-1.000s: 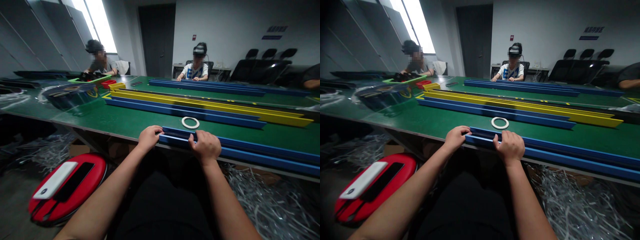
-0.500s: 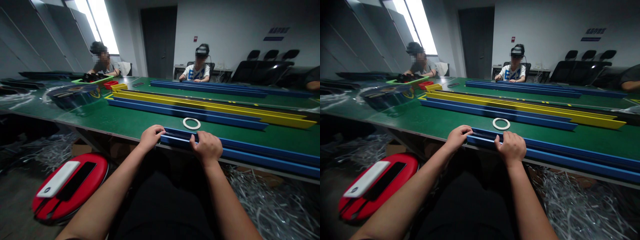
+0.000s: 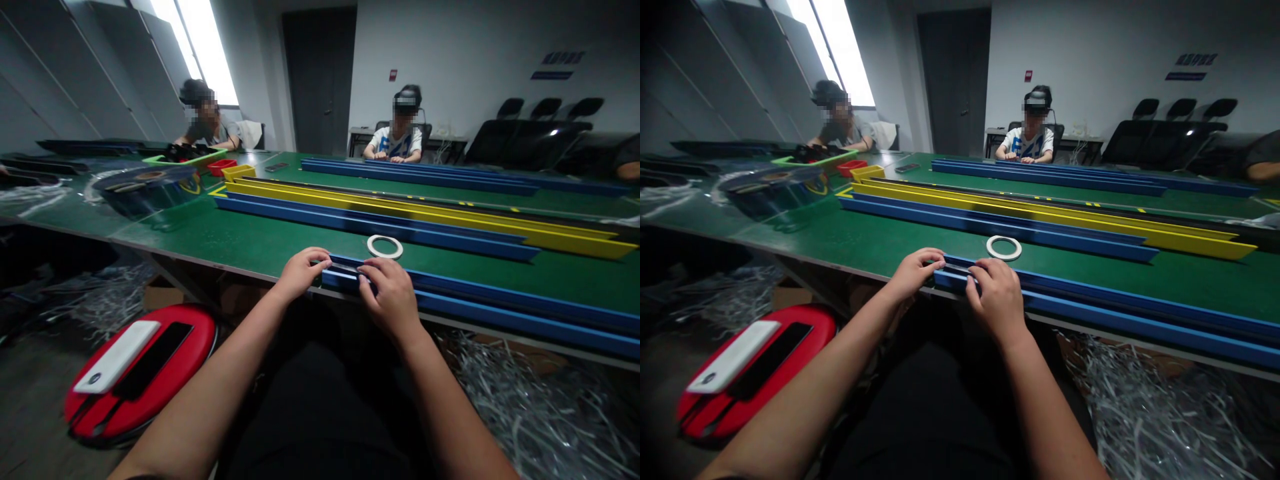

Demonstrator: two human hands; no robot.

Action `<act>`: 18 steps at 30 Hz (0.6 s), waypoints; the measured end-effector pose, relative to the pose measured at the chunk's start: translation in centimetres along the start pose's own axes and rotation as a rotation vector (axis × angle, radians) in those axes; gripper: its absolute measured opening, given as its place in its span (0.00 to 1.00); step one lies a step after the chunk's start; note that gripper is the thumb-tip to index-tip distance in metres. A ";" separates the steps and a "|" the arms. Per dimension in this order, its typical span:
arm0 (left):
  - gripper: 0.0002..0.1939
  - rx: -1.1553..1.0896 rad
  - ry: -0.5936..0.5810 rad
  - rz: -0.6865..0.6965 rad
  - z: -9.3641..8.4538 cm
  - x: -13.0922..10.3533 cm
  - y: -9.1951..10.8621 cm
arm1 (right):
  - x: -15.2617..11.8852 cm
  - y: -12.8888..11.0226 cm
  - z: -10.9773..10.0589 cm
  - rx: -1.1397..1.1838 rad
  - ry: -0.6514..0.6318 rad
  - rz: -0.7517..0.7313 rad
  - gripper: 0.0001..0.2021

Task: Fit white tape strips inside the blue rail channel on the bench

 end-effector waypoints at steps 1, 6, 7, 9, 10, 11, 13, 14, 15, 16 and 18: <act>0.12 -0.011 -0.001 -0.002 0.0 0.0 0.0 | -0.1 -0.5 0.3 -0.020 -0.019 -0.031 0.15; 0.12 -0.047 -0.020 0.001 -0.2 -0.1 0.2 | -0.2 -1.1 1.1 -0.128 -0.100 -0.088 0.19; 0.12 -0.051 -0.028 -0.001 -0.2 -0.1 0.3 | -0.2 -1.1 1.0 -0.129 -0.112 -0.091 0.20; 0.12 -0.066 -0.052 -0.008 -0.3 0.0 0.2 | -0.1 -1.0 0.9 -0.123 -0.133 -0.086 0.20; 0.11 -0.077 -0.066 -0.010 -0.4 0.0 0.2 | 0.0 -1.0 0.8 -0.119 -0.143 -0.082 0.20; 0.11 -0.089 -0.079 -0.010 -0.4 0.1 0.2 | 0.1 -0.9 0.8 -0.114 -0.154 -0.078 0.20; 0.10 -0.107 -0.097 0.002 -0.5 0.1 0.1 | 0.1 -0.9 0.7 -0.106 -0.173 -0.076 0.19; 0.10 -0.113 -0.101 0.010 -0.5 0.1 0.1 | 0.1 -0.9 0.7 -0.103 -0.180 -0.077 0.18; 0.10 -0.115 -0.105 0.017 -0.5 0.1 0.1 | 0.2 -0.9 0.7 -0.100 -0.184 -0.080 0.18; 0.10 -0.115 -0.108 0.023 -0.5 0.1 0.2 | 0.2 -0.9 0.6 -0.096 -0.187 -0.082 0.18; 0.10 -0.105 -0.115 0.027 -0.6 0.1 0.3 | 0.2 -0.9 0.6 -0.082 -0.192 -0.083 0.17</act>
Point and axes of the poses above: each hand's wrist, its own x-axis towards the middle knuckle, its own z-axis out of the palm, y = z × x, the point moved 3 cm from there along x, towards the middle knuckle, and after that the axes turned 2 degrees about y, right-handed, at the moved point
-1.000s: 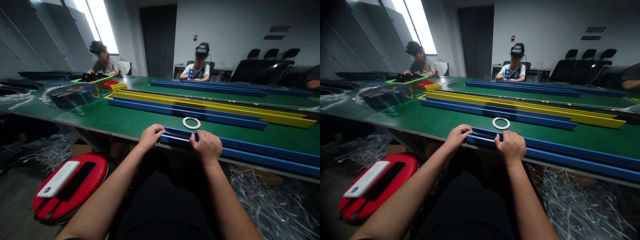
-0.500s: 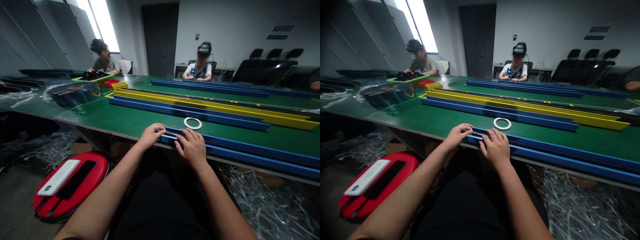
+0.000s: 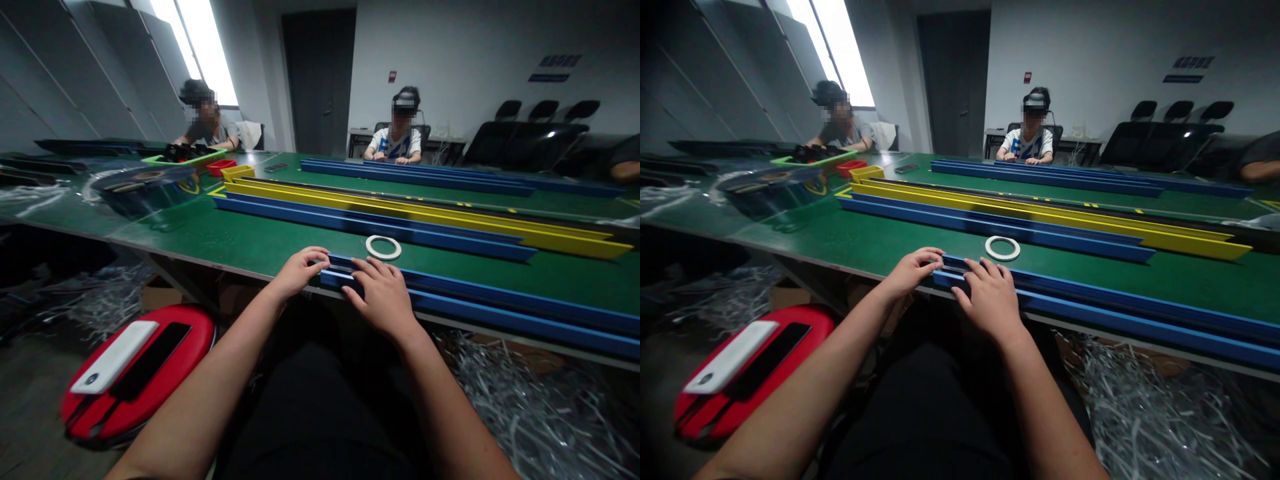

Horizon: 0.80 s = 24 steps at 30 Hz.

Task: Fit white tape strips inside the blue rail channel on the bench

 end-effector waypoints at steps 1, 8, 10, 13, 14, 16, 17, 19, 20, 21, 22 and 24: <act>0.10 0.008 -0.003 -0.001 0.0 0.0 0.1 | 0.0 0.0 0.0 0.009 -0.001 0.001 0.17; 0.10 0.032 -0.017 0.022 -0.1 -0.1 0.6 | 0.2 0.2 0.0 0.052 -0.002 0.026 0.17; 0.10 0.040 -0.023 0.030 -0.1 -0.2 0.6 | 0.2 0.4 0.1 0.073 -0.009 0.039 0.15; 0.10 0.053 -0.013 0.029 0.0 -0.2 0.5 | 0.2 0.7 0.1 0.154 -0.001 0.082 0.14; 0.11 0.049 -0.003 0.011 0.0 -0.2 0.4 | 0.2 0.9 0.0 0.195 0.013 0.105 0.15; 0.13 0.029 0.019 -0.055 0.1 -0.2 0.0 | 0.3 1.3 -0.4 0.279 0.065 0.150 0.15; 0.15 0.018 0.028 -0.089 0.2 -0.2 -0.2 | 0.3 1.5 -0.7 0.315 0.100 0.171 0.15; 0.17 0.001 0.040 -0.122 0.3 -0.3 -0.5 | 0.2 2.2 -1.3 0.366 0.168 0.212 0.13; 0.18 -0.006 0.043 -0.120 0.3 -0.3 -0.5 | 0.1 2.7 -1.6 0.380 0.192 0.240 0.12; 0.18 -0.015 0.048 -0.113 0.3 -0.3 -0.6 | 0.1 3.3 -1.8 0.386 0.203 0.271 0.11; 0.18 -0.029 0.052 -0.108 0.4 -0.3 -0.6 | 0.0 3.9 -2.0 0.383 0.199 0.303 0.13; 0.19 -0.059 0.057 -0.106 0.5 -0.2 -0.8 | -0.3 5.2 -2.0 0.339 0.149 0.356 0.19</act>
Point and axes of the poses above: each hand's wrist, its own x-axis towards the middle knuckle, its own z-axis out of the palm, y = z × x, the point moved 3 cm from there along x, towards the middle knuckle, and after that the axes turned 2 degrees about y, right-handed, at the moved point
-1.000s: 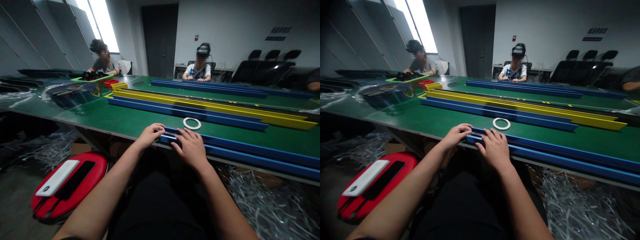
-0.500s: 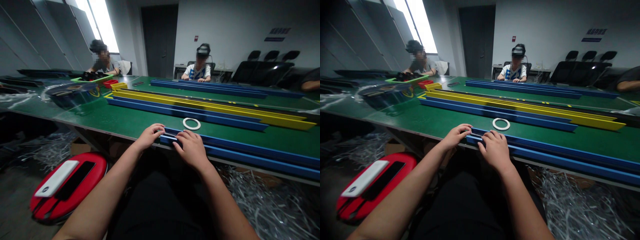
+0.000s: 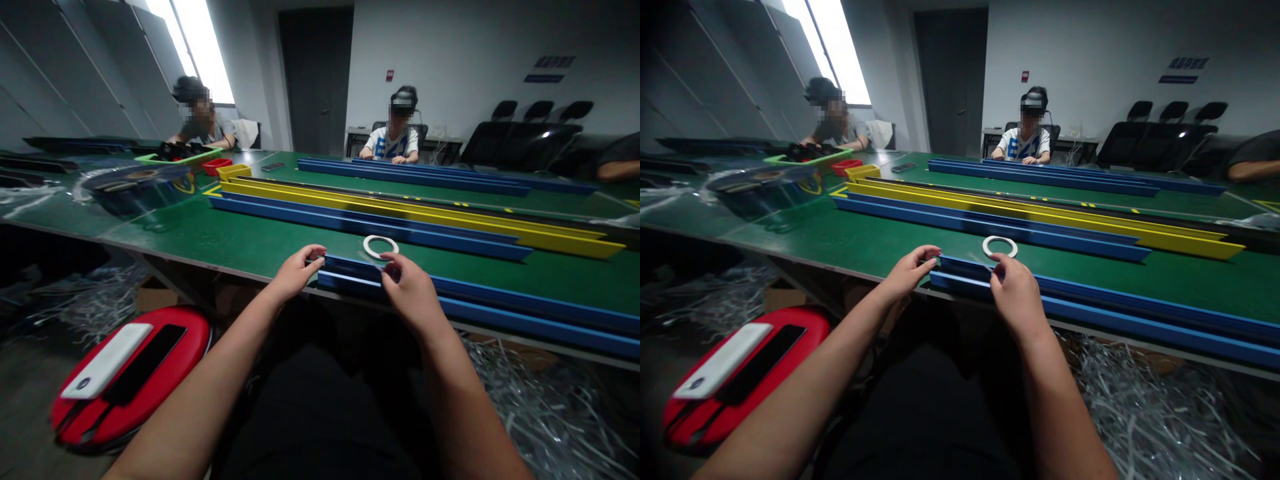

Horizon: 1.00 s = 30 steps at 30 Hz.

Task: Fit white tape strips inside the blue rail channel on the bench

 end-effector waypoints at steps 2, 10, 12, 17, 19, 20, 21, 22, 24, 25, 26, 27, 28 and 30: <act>0.22 -0.031 0.010 -0.003 0.1 0.1 -0.3 | 0.2 1.3 -0.4 -0.093 -0.054 0.026 0.21; 0.23 -0.098 0.231 0.041 -0.3 -0.2 0.7 | 0.9 3.9 -2.9 -0.285 -0.191 0.082 0.12; 0.18 0.055 0.270 0.125 0.1 -0.9 2.9 | 0.9 4.1 -3.4 -0.260 -0.208 0.093 0.11; 0.15 0.495 0.031 0.417 4.5 -2.0 9.2 | 0.8 4.2 -4.1 -0.189 -0.235 0.040 0.07; 0.20 0.598 -0.029 0.462 6.8 -1.9 10.4 | 0.8 4.3 -4.4 -0.159 -0.198 0.015 0.07; 0.23 0.643 -0.043 0.467 7.9 -1.7 10.8 | 0.8 4.3 -4.7 -0.142 -0.173 0.010 0.07; 0.26 0.683 -0.055 0.462 8.9 -1.4 11.0 | 0.8 4.4 -4.9 -0.123 -0.151 0.012 0.06; 0.28 0.717 -0.065 0.455 9.8 -1.1 11.1 | 0.8 4.5 -5.1 -0.102 -0.131 0.022 0.06; 0.33 0.772 -0.089 0.442 11.3 -0.6 11.1 | 0.8 4.7 -5.6 -0.040 -0.091 0.064 0.06; 0.35 0.798 -0.099 0.435 11.9 -0.4 11.1 | 0.8 4.8 -5.8 0.008 -0.073 0.094 0.08; 0.36 0.827 -0.107 0.430 12.2 -0.3 11.0 | 0.8 5.0 -5.9 0.063 -0.062 0.126 0.11; 0.37 0.858 -0.111 0.425 12.5 -0.3 11.0 | 0.8 5.1 -6.0 0.119 -0.058 0.158 0.14; 0.37 0.889 -0.113 0.425 12.6 -0.2 10.9 | 0.7 5.2 -6.0 0.164 -0.055 0.190 0.17; 0.36 0.939 -0.119 0.439 12.7 -0.2 10.8 | 0.7 5.3 -6.0 0.202 -0.050 0.235 0.17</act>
Point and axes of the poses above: each hand's wrist, its own x-axis towards the middle knuckle, its own z-axis out of the palm, y = z × x, the point moved 3 cm from there along x, towards the middle knuckle, and after that the axes turned 2 degrees about y, right-handed, at the moved point
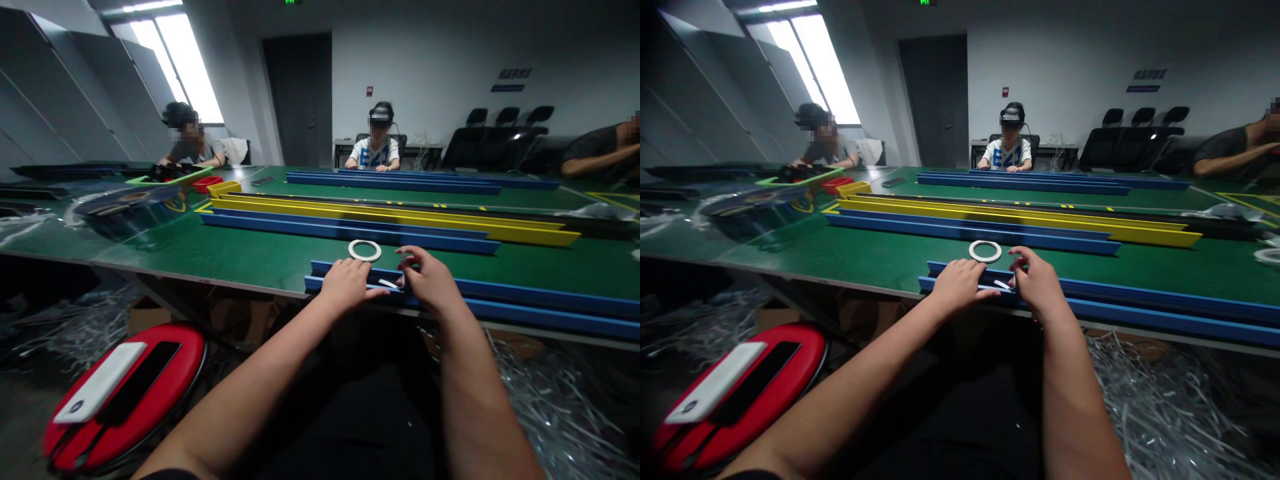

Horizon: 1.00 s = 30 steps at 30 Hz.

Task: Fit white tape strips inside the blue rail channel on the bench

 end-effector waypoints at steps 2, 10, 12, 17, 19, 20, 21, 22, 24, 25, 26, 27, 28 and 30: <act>0.36 0.028 -0.006 0.020 0.0 0.0 0.0 | 0.0 0.0 -0.1 -0.029 0.037 -0.006 0.12; 0.37 0.062 -0.036 0.012 -0.4 -1.0 -2.2 | 0.1 0.1 -0.5 -0.010 0.089 0.006 0.13; 0.36 0.068 -0.041 0.002 -0.9 -2.0 -3.7 | 0.1 0.1 -0.1 0.080 0.066 0.027 0.12; 0.34 0.072 -0.065 -0.025 -2.2 -4.4 -7.9 | -0.4 -0.1 2.3 0.486 -0.100 0.078 0.10; 0.34 0.072 -0.079 -0.028 -2.5 -5.0 -9.2 | -0.6 -0.2 2.8 0.472 -0.109 0.062 0.08; 0.34 0.071 -0.084 -0.031 -2.6 -5.2 -9.8 | -0.7 -0.4 2.8 0.396 -0.090 0.021 0.07; 0.34 0.069 -0.086 -0.037 -2.7 -5.5 -10.4 | -0.8 -0.6 2.5 0.289 -0.060 -0.042 0.06; 0.34 0.066 -0.086 -0.043 -2.8 -5.7 -11.0 | -0.8 -1.0 2.2 0.172 -0.030 -0.116 0.07; 0.34 0.060 -0.086 -0.058 -3.0 -6.2 -12.3 | -1.0 -1.7 1.5 -0.036 0.011 -0.236 0.08; 0.34 0.055 -0.086 -0.064 -3.2 -6.5 -13.0 | -1.1 -1.9 1.2 -0.110 0.015 -0.265 0.09; 0.34 0.049 -0.087 -0.069 -3.4 -6.8 -13.7 | -1.1 -2.1 1.0 -0.168 0.005 -0.275 0.10; 0.34 0.043 -0.088 -0.075 -3.6 -7.1 -14.4 | -1.2 -2.1 1.0 -0.218 -0.015 -0.275 0.13; 0.34 0.036 -0.087 -0.083 -3.7 -7.5 -15.2 | -1.2 -2.1 1.1 -0.263 -0.043 -0.273 0.15; 0.34 0.028 -0.086 -0.101 -4.1 -8.1 -16.8 | -1.1 -2.0 1.5 -0.337 -0.102 -0.268 0.21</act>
Point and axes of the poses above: each hand's wrist, its own x-axis towards the middle knuckle, its own z-axis out of the palm, y = z × x, the point moved 3 cm from there along x, towards the middle knuckle, and after that the axes turned 2 degrees about y, right-handed, at the moved point
